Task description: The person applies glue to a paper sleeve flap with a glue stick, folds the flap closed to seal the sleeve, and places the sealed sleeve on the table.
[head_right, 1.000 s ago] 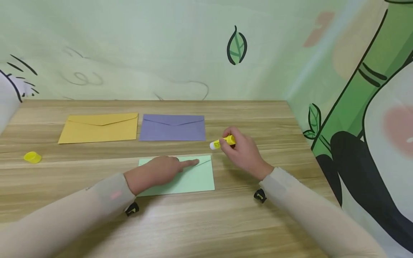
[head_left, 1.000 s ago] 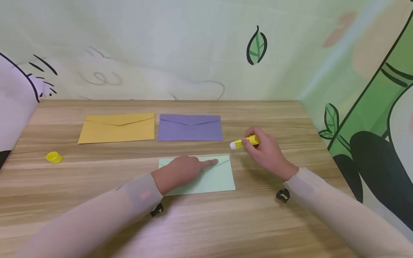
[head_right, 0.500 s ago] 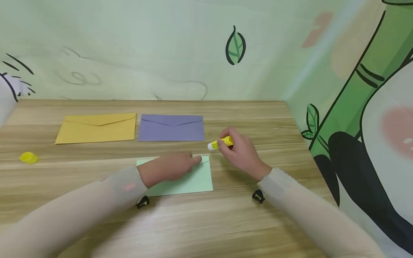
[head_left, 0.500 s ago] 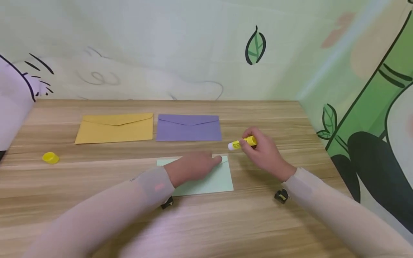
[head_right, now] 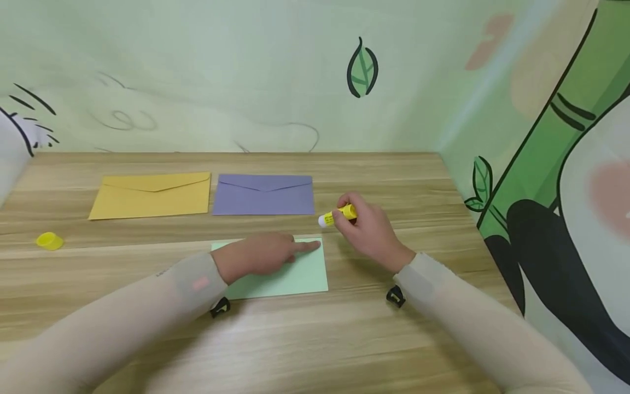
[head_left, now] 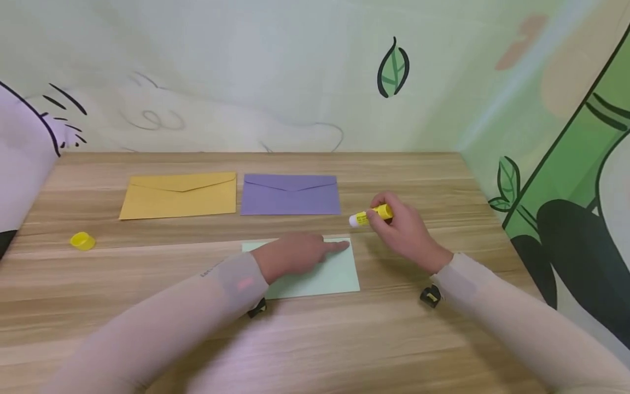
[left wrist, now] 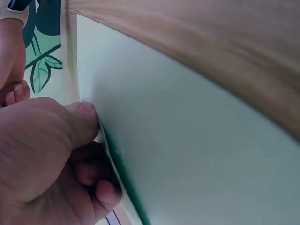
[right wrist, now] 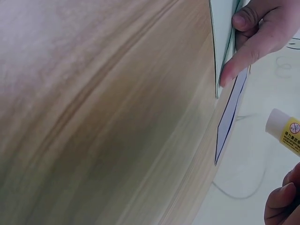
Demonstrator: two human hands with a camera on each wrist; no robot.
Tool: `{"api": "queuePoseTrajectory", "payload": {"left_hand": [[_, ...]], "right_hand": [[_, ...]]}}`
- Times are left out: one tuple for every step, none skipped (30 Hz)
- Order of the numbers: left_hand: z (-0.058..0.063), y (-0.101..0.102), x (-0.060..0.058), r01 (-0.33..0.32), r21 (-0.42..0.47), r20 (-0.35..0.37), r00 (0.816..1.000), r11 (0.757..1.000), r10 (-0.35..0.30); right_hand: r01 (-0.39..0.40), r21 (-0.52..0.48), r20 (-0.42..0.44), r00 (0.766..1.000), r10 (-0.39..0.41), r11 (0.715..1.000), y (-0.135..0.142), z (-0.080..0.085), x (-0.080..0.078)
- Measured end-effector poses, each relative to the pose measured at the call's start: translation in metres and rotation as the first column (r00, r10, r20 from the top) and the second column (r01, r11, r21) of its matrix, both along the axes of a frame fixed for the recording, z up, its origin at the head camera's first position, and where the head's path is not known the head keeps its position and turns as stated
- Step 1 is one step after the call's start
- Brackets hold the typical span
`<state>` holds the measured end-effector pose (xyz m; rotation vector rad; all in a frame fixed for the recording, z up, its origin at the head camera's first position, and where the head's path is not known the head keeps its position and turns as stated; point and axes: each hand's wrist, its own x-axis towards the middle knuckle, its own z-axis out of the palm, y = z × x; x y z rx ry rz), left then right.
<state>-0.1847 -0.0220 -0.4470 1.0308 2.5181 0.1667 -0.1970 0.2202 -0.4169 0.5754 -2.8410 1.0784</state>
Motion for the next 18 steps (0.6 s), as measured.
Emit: {"api": "queuePoseTrajectory", "payload": {"left_hand": [[0.001, 0.001, 0.0, -0.004, -0.013, 0.004, 1.0, 1.0, 0.004], [0.001, 0.001, 0.0, -0.008, -0.027, 0.008, 1.0, 1.0, 0.008], [0.002, 0.002, 0.0, -0.009, -0.036, 0.01, 1.0, 0.999, 0.009], [0.002, 0.003, 0.0, -0.012, -0.043, 0.012, 1.0, 0.999, 0.012], [0.003, 0.003, 0.001, -0.016, -0.05, 0.012, 1.0, 0.999, 0.017], [0.004, 0.004, 0.001, -0.02, -0.056, 0.007, 1.0, 0.998, 0.021], [0.003, 0.004, 0.002, -0.021, -0.066, -0.002, 1.0, 0.998, 0.021], [0.003, 0.005, 0.003, -0.021, -0.073, -0.019, 1.0, 0.997, 0.02], [0.002, 0.005, 0.004, -0.021, -0.073, -0.035, 0.999, 0.997, 0.018], [0.001, 0.005, 0.005, -0.018, -0.072, -0.055, 0.998, 0.997, 0.014], [0.0, 0.005, 0.006, -0.014, -0.069, -0.081, 0.997, 0.998, 0.008], [-0.001, 0.005, 0.007, -0.009, -0.061, -0.106, 0.994, 0.998, 0.002], [-0.003, 0.004, 0.009, -0.006, -0.045, -0.127, 0.992, 0.999, 0.0], [-0.004, 0.003, 0.01, -0.003, -0.024, -0.145, 0.989, 1.0, -0.001], [-0.005, 0.002, 0.011, -0.005, 0.003, -0.149, 0.989, 1.0, 0.006], [-0.006, 0.0, 0.012, -0.01, 0.031, -0.15, 0.989, 0.999, 0.015], [-0.008, -0.001, 0.013, -0.013, 0.053, -0.152, 0.988, 0.998, 0.021], [-0.008, -0.003, 0.014, -0.015, 0.078, -0.149, 0.988, 0.997, 0.026]], "right_hand": [[0.001, -0.003, -0.001, 1.0, -0.001, 1.0, 0.0, 0.0, 0.0], [0.0, -0.004, -0.001, 1.0, 0.0, 1.0, 0.0, 0.0, 0.0], [-0.002, -0.003, -0.003, 1.0, 0.002, 1.0, -0.001, 0.001, 0.001], [-0.004, -0.002, -0.006, 1.0, 0.004, 1.0, -0.001, 0.001, 0.001], [-0.008, -0.002, -0.01, 1.0, 0.008, 1.0, -0.001, 0.001, 0.002], [-0.012, -0.002, -0.015, 1.0, 0.012, 1.0, -0.001, 0.001, 0.002], [-0.017, -0.002, -0.019, 1.0, 0.017, 1.0, -0.001, 0.002, 0.002], [-0.021, -0.001, -0.025, 0.999, 0.021, 1.0, -0.002, 0.002, 0.003], [-0.024, 0.0, -0.033, 0.999, 0.024, 1.0, -0.001, 0.002, 0.002], [-0.027, -0.001, -0.039, 0.999, 0.027, 1.0, -0.001, 0.003, 0.003], [-0.028, 0.001, -0.045, 0.999, 0.028, 1.0, -0.001, 0.003, 0.003], [-0.03, 0.003, -0.049, 0.998, 0.03, 1.0, -0.001, 0.003, 0.002], [-0.032, 0.004, -0.051, 0.998, 0.032, 0.999, -0.001, 0.004, 0.002], [-0.031, 0.004, -0.052, 0.998, 0.031, 1.0, -0.001, 0.004, 0.002], [-0.031, 0.004, -0.051, 0.998, 0.031, 1.0, -0.001, 0.005, 0.002], [-0.032, 0.002, -0.05, 0.998, 0.032, 0.999, -0.001, 0.005, 0.003], [-0.031, 0.002, -0.05, 0.998, 0.031, 1.0, -0.001, 0.006, 0.003], [-0.032, 0.0, -0.049, 0.998, 0.032, 0.999, -0.002, 0.007, 0.003]]}}
